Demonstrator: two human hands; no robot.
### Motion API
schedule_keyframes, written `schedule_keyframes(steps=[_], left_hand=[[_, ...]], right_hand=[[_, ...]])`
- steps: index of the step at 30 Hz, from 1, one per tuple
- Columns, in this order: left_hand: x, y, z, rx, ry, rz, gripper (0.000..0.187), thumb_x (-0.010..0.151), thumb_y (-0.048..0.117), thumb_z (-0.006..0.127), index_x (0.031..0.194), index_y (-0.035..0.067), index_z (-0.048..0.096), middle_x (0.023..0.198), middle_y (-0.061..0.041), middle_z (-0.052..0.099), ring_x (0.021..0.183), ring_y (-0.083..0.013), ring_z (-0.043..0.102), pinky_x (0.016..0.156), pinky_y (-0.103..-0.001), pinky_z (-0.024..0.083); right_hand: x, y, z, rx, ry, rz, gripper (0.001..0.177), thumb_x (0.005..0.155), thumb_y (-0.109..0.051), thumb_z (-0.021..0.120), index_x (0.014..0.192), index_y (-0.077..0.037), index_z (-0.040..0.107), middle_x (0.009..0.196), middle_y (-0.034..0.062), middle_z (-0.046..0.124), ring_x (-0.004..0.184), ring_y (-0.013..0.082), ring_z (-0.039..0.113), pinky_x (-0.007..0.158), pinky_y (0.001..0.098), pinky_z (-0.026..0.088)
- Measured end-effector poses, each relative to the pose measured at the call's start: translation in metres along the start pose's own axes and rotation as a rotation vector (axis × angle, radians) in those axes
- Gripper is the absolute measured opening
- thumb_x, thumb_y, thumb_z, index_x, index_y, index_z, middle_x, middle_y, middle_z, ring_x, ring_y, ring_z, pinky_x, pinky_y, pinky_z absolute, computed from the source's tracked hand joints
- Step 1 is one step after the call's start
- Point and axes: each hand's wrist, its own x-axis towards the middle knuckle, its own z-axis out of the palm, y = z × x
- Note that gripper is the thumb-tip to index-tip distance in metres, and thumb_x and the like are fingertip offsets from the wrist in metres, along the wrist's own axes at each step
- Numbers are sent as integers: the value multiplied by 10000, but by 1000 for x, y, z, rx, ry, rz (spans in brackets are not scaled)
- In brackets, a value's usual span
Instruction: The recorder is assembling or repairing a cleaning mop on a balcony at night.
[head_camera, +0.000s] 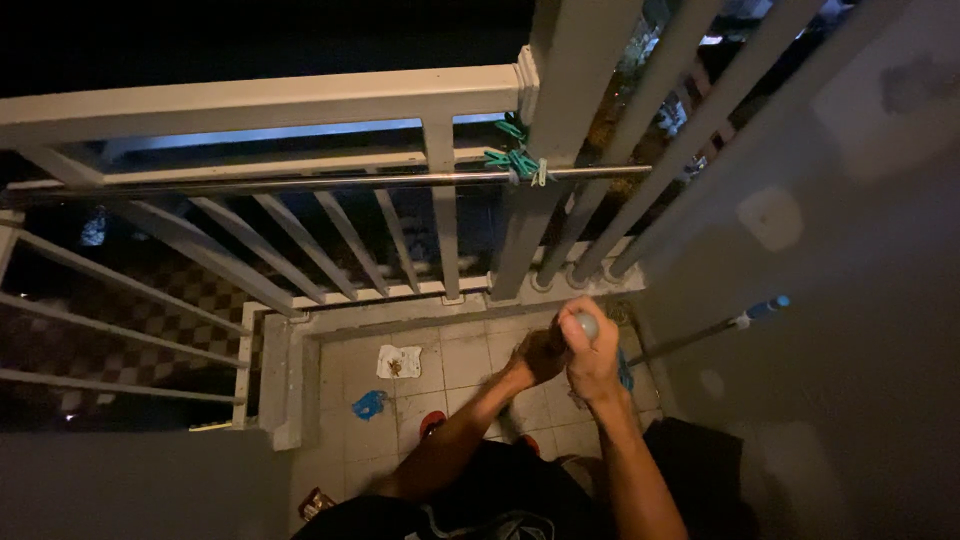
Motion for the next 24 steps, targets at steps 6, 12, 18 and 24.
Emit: schedule_keyframes(steps=[6,12,18,24], left_hand=[[-10,17,-28,-131,-8,3,150,932,141,637,902,-4,661,780,-188,696,677,-256,647,624,-400,513],[-10,43,-63,-320,-29,-65,108,893,89,696,898,-18,682,740,-136,670,688,-142,583,649,-353,482],[-2,13,-61,-291,6,33,156,882,91,703,982,-23,668,776,-93,652,725,-130,571,672,-336,485],[1,8,-59,-342,29,-59,114,940,87,694,982,-15,664,785,-62,629,729,-134,559,679,-318,477]], right_hand=[[-2,-16,4,91,27,10,506,1021,-531,470,969,-35,562,831,45,585,729,103,500,643,263,399],[-3,-13,9,268,53,-27,521,1093,-522,392,1029,-20,516,831,89,584,758,148,510,716,294,415],[4,-10,13,180,19,-20,496,1110,-481,357,1029,-20,524,858,92,587,810,163,552,786,316,472],[9,-12,15,165,-21,41,479,1094,-470,395,1031,-17,538,874,97,610,825,182,576,783,342,478]])
